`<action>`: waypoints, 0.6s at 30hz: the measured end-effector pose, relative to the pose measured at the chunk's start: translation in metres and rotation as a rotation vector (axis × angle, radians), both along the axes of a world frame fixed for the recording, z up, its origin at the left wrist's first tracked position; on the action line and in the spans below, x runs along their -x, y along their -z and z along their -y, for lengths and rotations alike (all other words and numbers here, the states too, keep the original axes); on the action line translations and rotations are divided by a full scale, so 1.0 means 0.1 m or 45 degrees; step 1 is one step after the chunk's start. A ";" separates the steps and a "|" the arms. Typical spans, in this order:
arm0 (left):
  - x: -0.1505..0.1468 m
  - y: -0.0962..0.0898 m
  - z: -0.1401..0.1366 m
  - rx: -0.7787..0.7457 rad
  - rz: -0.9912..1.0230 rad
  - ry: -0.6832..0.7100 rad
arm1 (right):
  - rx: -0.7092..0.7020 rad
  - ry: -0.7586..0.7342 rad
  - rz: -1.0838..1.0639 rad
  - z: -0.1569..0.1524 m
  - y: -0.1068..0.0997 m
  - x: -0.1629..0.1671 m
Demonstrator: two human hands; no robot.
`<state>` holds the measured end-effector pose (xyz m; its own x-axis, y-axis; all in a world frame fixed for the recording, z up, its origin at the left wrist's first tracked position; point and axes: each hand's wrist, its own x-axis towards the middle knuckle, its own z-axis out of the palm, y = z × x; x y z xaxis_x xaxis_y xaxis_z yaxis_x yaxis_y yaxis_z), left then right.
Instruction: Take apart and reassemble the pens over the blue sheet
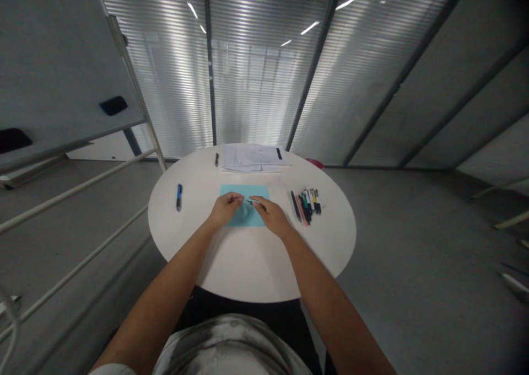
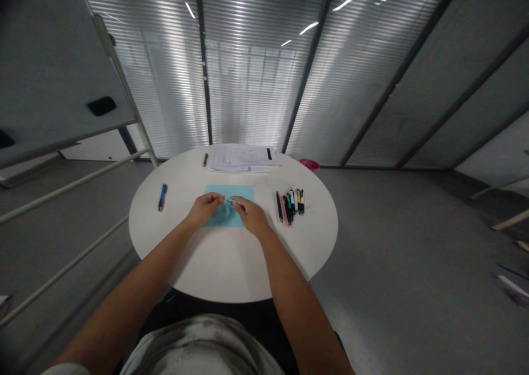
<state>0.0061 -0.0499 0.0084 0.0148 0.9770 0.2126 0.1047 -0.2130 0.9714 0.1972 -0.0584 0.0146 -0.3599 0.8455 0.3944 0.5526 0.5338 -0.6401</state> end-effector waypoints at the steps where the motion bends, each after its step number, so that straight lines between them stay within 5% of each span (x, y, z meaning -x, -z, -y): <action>1: -0.01 -0.01 0.01 0.039 0.030 0.019 | -0.011 -0.001 -0.006 -0.01 0.01 0.00; 18: -0.04 -0.02 0.05 0.292 0.322 0.221 | -0.138 -0.092 -0.065 -0.07 0.10 0.01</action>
<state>0.0102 -0.0551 0.0105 0.1592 0.9872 0.0066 -0.1626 0.0196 0.9865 0.1959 -0.0516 0.0047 -0.3956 0.7695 0.5014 0.4786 0.6387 -0.6025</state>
